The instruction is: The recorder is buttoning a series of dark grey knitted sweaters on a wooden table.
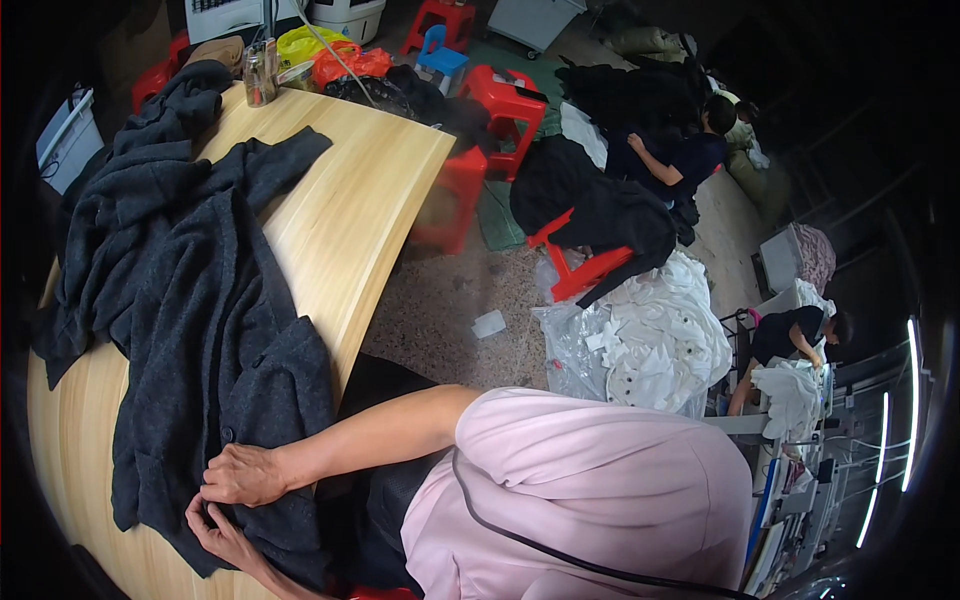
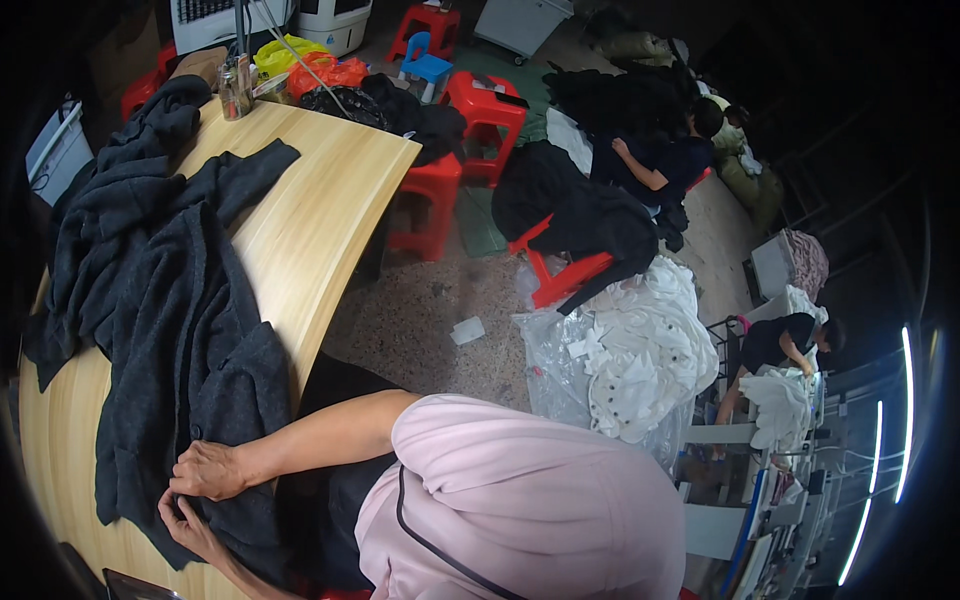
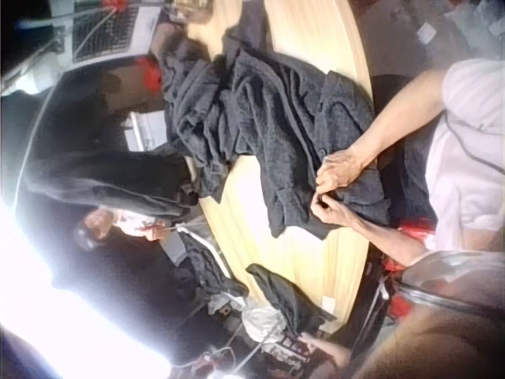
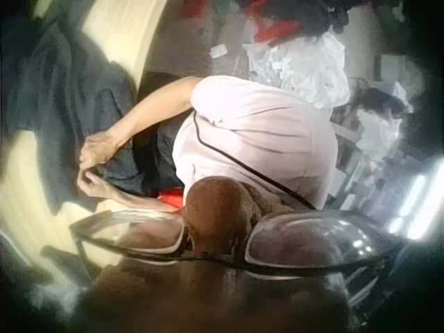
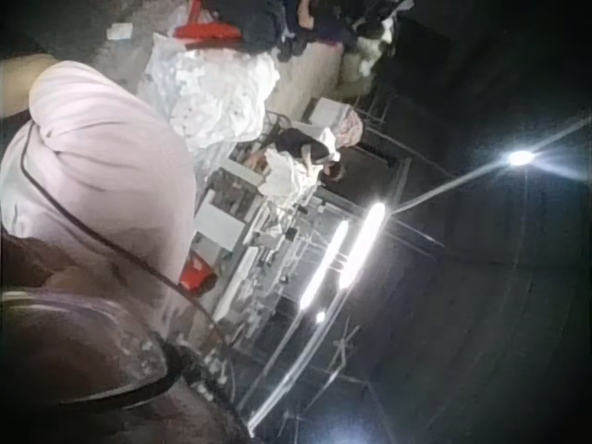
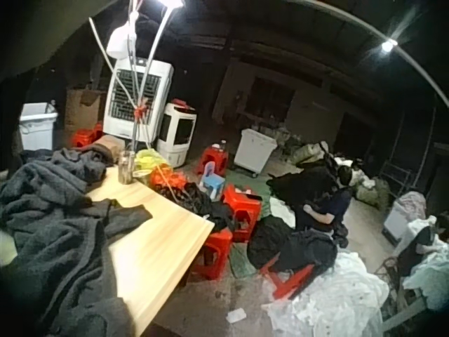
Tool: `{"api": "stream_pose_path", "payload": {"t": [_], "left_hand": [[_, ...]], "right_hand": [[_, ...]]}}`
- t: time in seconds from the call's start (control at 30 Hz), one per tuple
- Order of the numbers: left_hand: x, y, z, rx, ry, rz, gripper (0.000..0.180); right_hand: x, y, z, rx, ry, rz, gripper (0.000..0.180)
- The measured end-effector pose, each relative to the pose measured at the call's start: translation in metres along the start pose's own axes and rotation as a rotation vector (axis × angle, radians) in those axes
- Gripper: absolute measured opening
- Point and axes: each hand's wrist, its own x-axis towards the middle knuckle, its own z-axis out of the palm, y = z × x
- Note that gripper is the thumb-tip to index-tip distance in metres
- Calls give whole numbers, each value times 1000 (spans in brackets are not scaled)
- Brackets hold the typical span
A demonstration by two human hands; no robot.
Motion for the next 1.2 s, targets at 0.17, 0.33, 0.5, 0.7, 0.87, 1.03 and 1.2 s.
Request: {"api": "stream_pose_path", "payload": {"t": [0.17, 0.33, 0.5, 0.7, 0.87, 1.03, 1.2], "left_hand": [[13, -12, -6, -73, -163, -37, 28], [14, -9, 4, -110, -82, -41, 29], [7, -32, -12, -291, -96, -109, 25], [0, 27, 6, 17, -1, 107, 16], [4, 55, 8, 18, 70, 98, 13], [6, 58, 5, 35, 127, 119, 12], [5, 54, 3, 30, 138, 103, 14]], "right_hand": [[0, -2, 0, -47, 86, -188, 19], [5, 4, -3, -104, -2, -168, 19], [15, -10, -1, -145, 2, -312, 18], [10, 4, -26, -148, 21, -457, 11], [10, 1, -46, -49, -159, -228, 21], [16, -9, -45, -70, -163, -191, 12], [16, -6, -40, -41, -86, -343, 13]]}}
